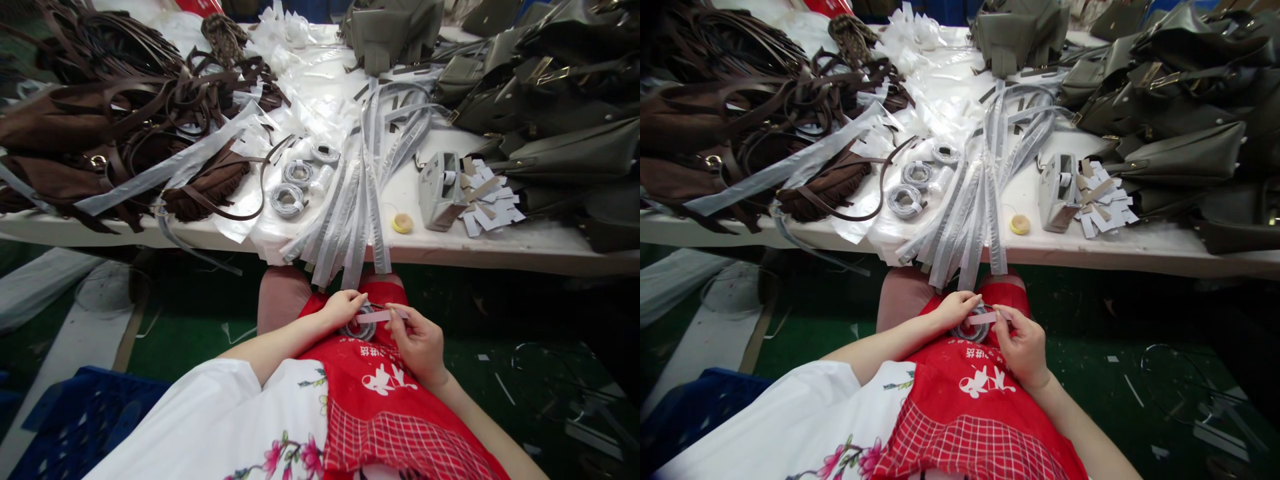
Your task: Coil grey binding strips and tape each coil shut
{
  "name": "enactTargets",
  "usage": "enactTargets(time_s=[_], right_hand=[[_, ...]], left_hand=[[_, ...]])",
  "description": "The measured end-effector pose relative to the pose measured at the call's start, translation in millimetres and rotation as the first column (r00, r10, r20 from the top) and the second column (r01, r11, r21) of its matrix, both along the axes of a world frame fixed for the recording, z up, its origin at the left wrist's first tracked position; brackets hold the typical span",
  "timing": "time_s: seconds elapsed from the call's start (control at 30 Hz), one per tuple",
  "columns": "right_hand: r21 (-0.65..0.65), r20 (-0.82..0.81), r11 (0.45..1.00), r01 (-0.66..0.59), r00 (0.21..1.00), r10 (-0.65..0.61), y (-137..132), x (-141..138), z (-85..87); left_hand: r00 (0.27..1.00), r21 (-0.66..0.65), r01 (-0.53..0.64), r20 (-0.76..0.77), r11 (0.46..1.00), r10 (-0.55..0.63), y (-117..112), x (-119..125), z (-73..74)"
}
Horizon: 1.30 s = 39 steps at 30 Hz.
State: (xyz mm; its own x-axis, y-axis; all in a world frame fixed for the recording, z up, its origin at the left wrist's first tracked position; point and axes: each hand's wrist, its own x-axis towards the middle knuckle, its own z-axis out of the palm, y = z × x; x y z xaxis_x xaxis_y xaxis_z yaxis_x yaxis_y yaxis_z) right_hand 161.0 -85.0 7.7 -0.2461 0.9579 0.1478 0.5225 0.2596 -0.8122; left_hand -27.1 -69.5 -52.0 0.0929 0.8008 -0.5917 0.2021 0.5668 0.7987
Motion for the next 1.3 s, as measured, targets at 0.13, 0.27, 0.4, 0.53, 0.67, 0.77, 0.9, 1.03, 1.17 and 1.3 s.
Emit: enactTargets(time_s=[0.13, 0.27, 0.4, 0.53, 0.67, 0.77, 0.9, 1.03, 1.17, 1.3], right_hand=[[0.072, 0.101, 0.996, -0.045, 0.994, 0.038, 0.6, -1.7, -1.5], [0.080, 0.185, 0.984, -0.160, 0.972, 0.143, 3.0, -5.7, -9.2], [-0.058, 0.146, 0.976, -0.211, 0.965, 0.217, 8.7, -8.8, -24.0], [-0.029, 0.178, 0.991, -0.131, 0.975, 0.134, 17.8, -7.4, -31.2], [-0.026, 0.053, 0.997, -0.068, 0.996, 0.069, 25.2, -6.5, -33.4], [-0.270, -0.175, 0.961, -0.067, 0.984, 0.019, 26.7, -8.9, -41.3], [-0.494, -0.313, 0.868, -0.044, 0.941, -0.131, 25.1, -12.5, -59.5], [-0.531, -0.343, 0.844, -0.075, 0.930, -0.133, 24.4, -9.0, -72.6], [-0.556, -0.379, 0.824, -0.107, 0.915, -0.137, 23.6, 0.8, -74.7], [-0.644, -0.463, 0.677, -0.356, 0.886, 0.025, 18.6, 2.4, -71.7]], left_hand=[[1.000, -0.008, -0.016, 0.009, 1.000, 0.016, -1.5, 0.8, 1.1], [0.999, -0.019, -0.026, 0.045, 0.999, 0.027, -2.6, 2.1, 1.7], [0.991, -0.031, -0.019, 0.133, 0.999, 0.023, -2.7, 4.1, 7.0], [0.986, 0.032, -0.008, 0.165, 0.999, 0.002, -1.5, 1.8, 14.4], [0.989, 0.124, 0.005, 0.147, 0.992, -0.023, -0.8, -3.1, 17.2], [0.983, 0.164, 0.041, 0.172, 0.986, -0.070, -2.5, -5.1, 19.6], [0.968, 0.224, 0.122, 0.188, 0.967, -0.166, -6.7, -3.0, 26.8], [0.986, 0.263, 0.114, 0.085, 0.958, -0.141, -8.4, 2.3, 26.3], [0.991, 0.166, -0.098, 0.104, 0.981, 0.081, -7.7, 2.6, 12.1], [0.969, 0.128, -0.218, 0.146, 0.968, 0.199, -6.6, 0.0, 3.3]])
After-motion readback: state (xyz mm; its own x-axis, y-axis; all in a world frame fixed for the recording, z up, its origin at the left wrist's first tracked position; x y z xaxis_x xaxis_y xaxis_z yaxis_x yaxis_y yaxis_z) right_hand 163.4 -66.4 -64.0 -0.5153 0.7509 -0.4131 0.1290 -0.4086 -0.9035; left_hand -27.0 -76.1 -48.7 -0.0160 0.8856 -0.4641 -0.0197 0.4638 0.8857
